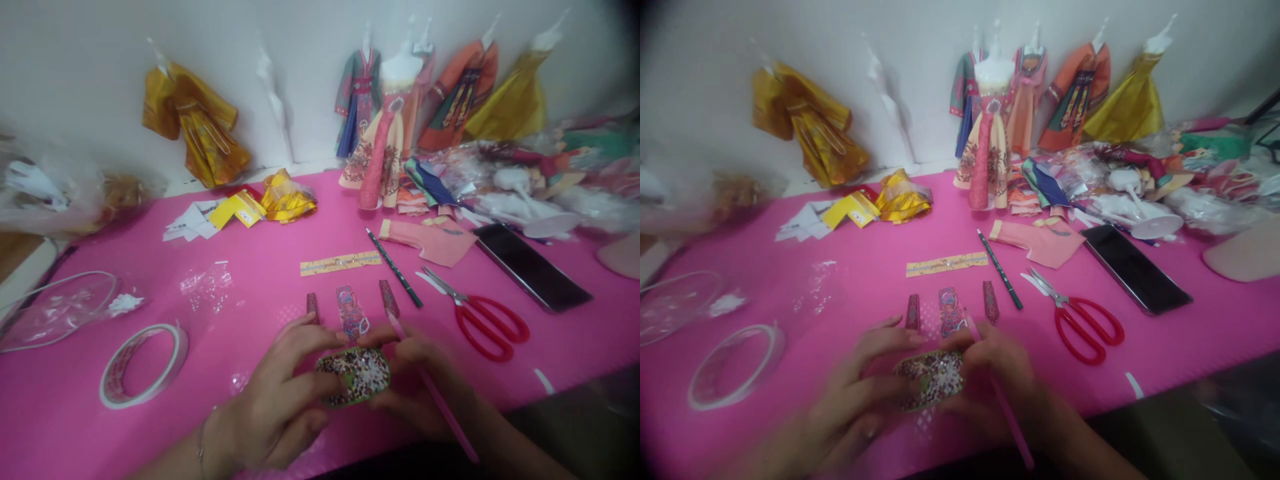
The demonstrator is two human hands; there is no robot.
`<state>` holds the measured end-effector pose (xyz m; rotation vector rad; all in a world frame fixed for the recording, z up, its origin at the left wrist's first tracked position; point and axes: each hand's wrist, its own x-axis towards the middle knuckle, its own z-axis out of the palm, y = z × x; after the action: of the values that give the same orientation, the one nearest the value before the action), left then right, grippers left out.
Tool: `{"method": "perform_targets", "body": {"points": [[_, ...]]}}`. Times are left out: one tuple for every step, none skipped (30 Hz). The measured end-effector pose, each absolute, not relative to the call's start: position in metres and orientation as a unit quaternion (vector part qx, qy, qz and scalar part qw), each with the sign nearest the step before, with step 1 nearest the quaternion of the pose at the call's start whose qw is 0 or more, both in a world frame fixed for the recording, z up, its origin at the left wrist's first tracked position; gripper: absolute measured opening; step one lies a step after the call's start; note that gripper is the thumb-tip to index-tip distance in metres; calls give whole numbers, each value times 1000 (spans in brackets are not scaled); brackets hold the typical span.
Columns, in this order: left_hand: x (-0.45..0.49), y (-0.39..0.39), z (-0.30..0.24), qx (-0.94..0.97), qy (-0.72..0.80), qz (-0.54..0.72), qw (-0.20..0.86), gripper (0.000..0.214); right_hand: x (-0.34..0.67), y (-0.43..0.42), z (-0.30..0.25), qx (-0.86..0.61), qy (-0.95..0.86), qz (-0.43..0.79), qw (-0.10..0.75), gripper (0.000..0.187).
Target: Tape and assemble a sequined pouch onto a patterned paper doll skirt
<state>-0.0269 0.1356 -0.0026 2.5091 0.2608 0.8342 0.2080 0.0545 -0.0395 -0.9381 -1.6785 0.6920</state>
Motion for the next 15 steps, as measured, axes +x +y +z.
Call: {"method": "perform_targets", "body": {"points": [[-26, 135, -1, 913, 106, 306, 248, 31, 207, 54, -40, -386, -693, 298, 531, 28], [-25, 134, 1, 909, 118, 307, 255, 27, 206, 54, -42, -380, -688, 307, 537, 28], [-24, 133, 2, 905, 129, 308, 262, 23, 206, 55, -43, -373, -687, 310, 542, 29], [-23, 132, 3, 901, 132, 312, 269, 19, 205, 55, -45, -367, -689, 307, 544, 29], [-23, 132, 3, 898, 132, 317, 276, 15, 205, 56, -46, -361, -692, 298, 549, 30], [-23, 131, 2, 894, 130, 321, 283, 13, 204, 57, -47, -356, -696, 289, 553, 30], [-24, 131, 2, 891, 127, 323, 292, 14, 204, 57, -47, -352, -699, 281, 556, 31], [-24, 131, 1, 889, 126, 323, 300, 15, 204, 58, -47, -349, -701, 276, 557, 30], [-25, 131, 0, 887, 128, 320, 307, 17, 205, 58, -47, -351, -700, 278, 556, 30], [-26, 131, -2, 885, 133, 318, 314, 18, 205, 58, -46, -357, -698, 283, 552, 29], [-26, 131, -2, 883, 138, 316, 318, 19, 206, 58, -44, -362, -698, 290, 545, 28], [-26, 131, -3, 882, 144, 314, 320, 22, 206, 57, -42, -368, -699, 295, 538, 28], [-26, 131, -4, 882, 151, 312, 321, 26, 207, 57, -40, -374, -700, 297, 531, 28], [-26, 131, -4, 882, 158, 307, 322, 32, 207, 57, -38, -379, -702, 297, 525, 28], [-26, 131, -4, 882, 165, 300, 323, 42, 208, 57, -37, -380, -703, 294, 525, 28]]}}
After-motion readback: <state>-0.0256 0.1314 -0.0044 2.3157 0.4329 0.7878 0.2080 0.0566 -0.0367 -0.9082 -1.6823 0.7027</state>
